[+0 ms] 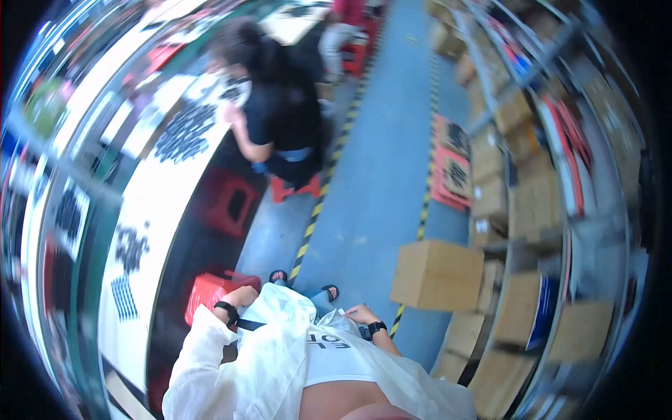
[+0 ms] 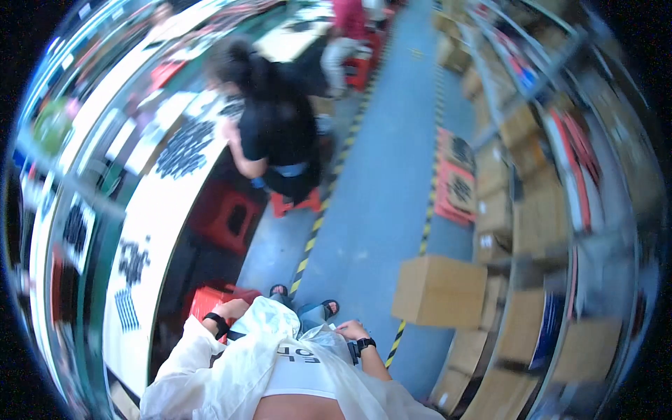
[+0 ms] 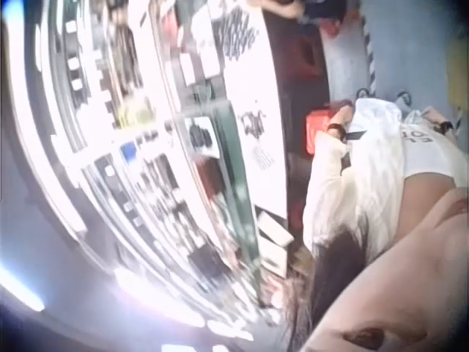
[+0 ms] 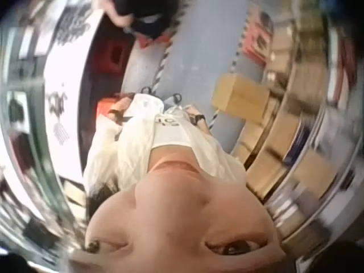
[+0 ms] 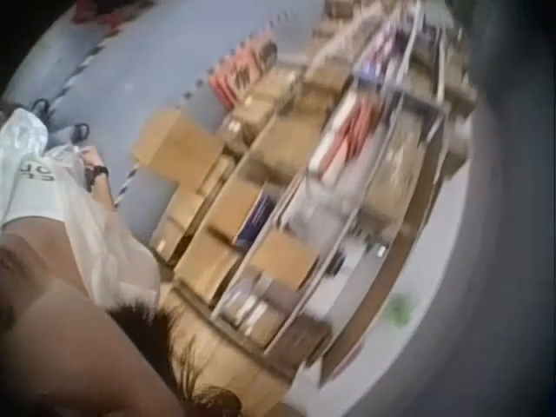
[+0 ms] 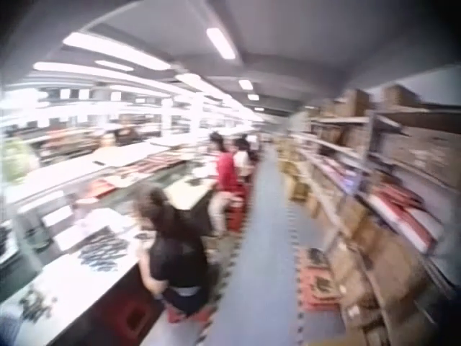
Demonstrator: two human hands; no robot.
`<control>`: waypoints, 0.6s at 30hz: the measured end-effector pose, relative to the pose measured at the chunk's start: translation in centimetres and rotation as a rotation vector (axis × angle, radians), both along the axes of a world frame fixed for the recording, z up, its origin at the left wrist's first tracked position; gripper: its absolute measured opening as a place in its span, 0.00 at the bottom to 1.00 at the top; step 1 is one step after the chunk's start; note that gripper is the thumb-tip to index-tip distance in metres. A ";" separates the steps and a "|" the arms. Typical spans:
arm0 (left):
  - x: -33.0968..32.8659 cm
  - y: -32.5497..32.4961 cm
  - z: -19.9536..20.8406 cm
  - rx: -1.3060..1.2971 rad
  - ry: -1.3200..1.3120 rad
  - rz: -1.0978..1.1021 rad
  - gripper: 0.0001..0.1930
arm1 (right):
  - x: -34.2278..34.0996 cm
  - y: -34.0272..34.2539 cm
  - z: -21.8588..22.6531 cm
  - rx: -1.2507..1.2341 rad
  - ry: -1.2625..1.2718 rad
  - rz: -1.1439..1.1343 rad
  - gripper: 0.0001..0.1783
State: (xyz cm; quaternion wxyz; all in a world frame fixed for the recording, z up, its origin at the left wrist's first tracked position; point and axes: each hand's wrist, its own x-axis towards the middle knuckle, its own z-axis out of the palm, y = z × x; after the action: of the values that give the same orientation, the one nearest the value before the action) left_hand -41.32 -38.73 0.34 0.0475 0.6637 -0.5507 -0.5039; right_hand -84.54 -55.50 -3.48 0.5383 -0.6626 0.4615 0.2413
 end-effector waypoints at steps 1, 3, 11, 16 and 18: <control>-0.5 2.2 0.7 0.006 0.003 0.095 0.14 | 1.5 -1.3 -0.1 0.006 0.003 0.095 0.23; -1.3 5.6 5.0 0.060 -0.099 0.320 0.12 | 5.1 -3.4 -0.4 -0.124 -0.031 0.373 0.22; -1.1 15.7 8.1 -0.187 -0.163 0.825 0.10 | 19.1 -5.1 -0.9 -0.197 0.214 0.703 0.16; 0.6 19.4 8.9 -0.260 -0.156 1.018 0.10 | 26.2 -5.8 0.3 -0.289 0.224 0.762 0.14; 0.8 19.9 8.0 -0.226 -0.142 1.053 0.10 | 29.1 -5.7 2.1 -0.418 0.149 0.892 0.13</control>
State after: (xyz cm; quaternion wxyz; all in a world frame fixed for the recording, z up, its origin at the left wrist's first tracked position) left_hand -40.55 -18.87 8.38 0.3273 0.8732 -0.1962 -0.3033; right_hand -55.41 -61.20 -1.38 0.2040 -0.8702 0.2086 0.3971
